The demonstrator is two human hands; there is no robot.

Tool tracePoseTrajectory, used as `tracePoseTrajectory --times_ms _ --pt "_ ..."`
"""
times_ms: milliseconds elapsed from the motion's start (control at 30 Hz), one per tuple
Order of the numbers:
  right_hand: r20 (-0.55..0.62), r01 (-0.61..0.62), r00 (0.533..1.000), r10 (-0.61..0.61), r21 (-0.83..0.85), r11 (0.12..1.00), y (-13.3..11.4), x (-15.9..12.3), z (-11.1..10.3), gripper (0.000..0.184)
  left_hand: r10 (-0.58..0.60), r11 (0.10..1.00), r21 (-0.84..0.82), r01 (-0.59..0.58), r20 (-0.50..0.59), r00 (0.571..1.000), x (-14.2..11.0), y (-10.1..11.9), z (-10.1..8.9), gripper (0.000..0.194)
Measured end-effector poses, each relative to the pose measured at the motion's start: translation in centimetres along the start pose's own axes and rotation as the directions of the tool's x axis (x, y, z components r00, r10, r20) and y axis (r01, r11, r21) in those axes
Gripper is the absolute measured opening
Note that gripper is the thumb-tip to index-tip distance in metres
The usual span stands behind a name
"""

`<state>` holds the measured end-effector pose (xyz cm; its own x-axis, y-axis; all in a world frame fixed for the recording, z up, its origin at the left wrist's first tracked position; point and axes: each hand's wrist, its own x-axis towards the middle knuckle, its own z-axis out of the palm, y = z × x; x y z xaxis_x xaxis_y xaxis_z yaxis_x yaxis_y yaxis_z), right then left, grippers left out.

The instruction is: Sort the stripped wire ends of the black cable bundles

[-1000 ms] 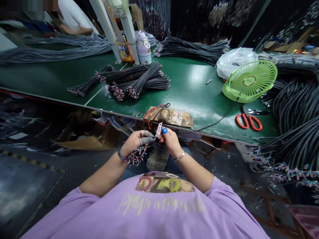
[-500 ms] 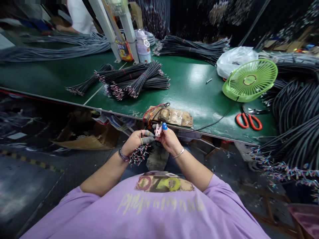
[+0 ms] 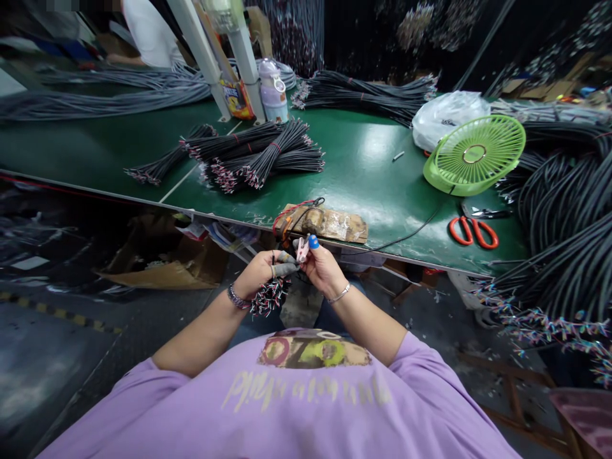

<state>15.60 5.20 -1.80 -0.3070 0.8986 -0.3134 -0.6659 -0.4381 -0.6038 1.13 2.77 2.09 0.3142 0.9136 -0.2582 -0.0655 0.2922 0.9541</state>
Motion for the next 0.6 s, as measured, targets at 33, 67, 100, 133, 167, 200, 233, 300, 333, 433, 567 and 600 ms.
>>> tracePoseTrajectory --times_ms 33,67,100,133,167,200,233,300,333,433,567,600 --pt "0.004 -0.014 1.000 0.014 -0.006 1.000 0.0 0.0 -0.1 0.041 0.002 1.000 0.000 -0.002 0.004 1.000 0.0 -0.1 0.0 0.030" --pt "0.009 -0.028 1.000 0.028 -0.012 1.000 0.0 -0.1 -0.1 0.043 0.003 1.000 0.000 -0.003 0.005 1.000 0.0 -0.1 -0.1 0.030" --pt "0.016 -0.040 0.999 0.041 -0.018 0.999 0.0 -0.1 -0.2 0.045 0.005 1.000 0.001 -0.005 0.005 1.000 0.0 -0.2 -0.1 0.031" --pt "0.026 -0.051 0.998 0.052 -0.025 0.998 0.0 -0.2 -0.3 0.047 0.008 1.000 0.006 -0.008 0.004 1.000 0.0 -0.2 -0.2 0.031" --pt "0.039 -0.059 0.997 0.060 -0.032 0.998 0.0 -0.3 -0.5 0.049 0.014 1.000 0.014 -0.014 0.000 1.000 0.0 -0.3 -0.2 0.031" --pt "0.051 -0.067 0.996 0.069 -0.039 0.997 0.0 -0.4 -0.7 0.051 0.022 0.999 0.024 -0.022 -0.005 1.000 0.0 -0.3 -0.2 0.031" --pt "0.060 -0.074 0.995 0.077 -0.044 0.996 0.0 -0.5 -0.9 0.051 0.028 0.999 0.034 -0.028 -0.008 1.000 -0.1 -0.3 -0.2 0.031" --pt "0.061 -0.093 0.994 0.096 -0.055 0.994 -0.1 -0.9 -1.4 0.051 0.031 0.999 0.042 -0.030 -0.007 1.000 -0.2 -0.4 -0.2 0.031" --pt "0.053 -0.101 0.993 0.104 -0.065 0.993 -0.1 -1.2 -1.7 0.050 0.025 0.999 0.038 -0.025 -0.002 1.000 -0.3 -0.5 -0.2 0.031" --pt "0.039 -0.102 0.993 0.109 -0.162 0.981 0.0 -2.4 -2.5 0.048 0.000 1.000 0.020 -0.001 0.026 1.000 -0.7 -0.9 -0.1 0.032" --pt "0.087 -0.062 0.991 0.100 -0.366 0.929 0.0 -4.0 -2.9 0.043 0.004 0.999 0.044 -0.007 0.060 0.998 -0.8 -1.7 0.0 0.032" --pt "0.098 -0.057 0.990 0.105 -0.400 0.915 0.0 -4.3 -2.9 0.040 0.014 0.998 0.056 -0.017 0.068 0.998 -0.7 -1.8 0.0 0.033"
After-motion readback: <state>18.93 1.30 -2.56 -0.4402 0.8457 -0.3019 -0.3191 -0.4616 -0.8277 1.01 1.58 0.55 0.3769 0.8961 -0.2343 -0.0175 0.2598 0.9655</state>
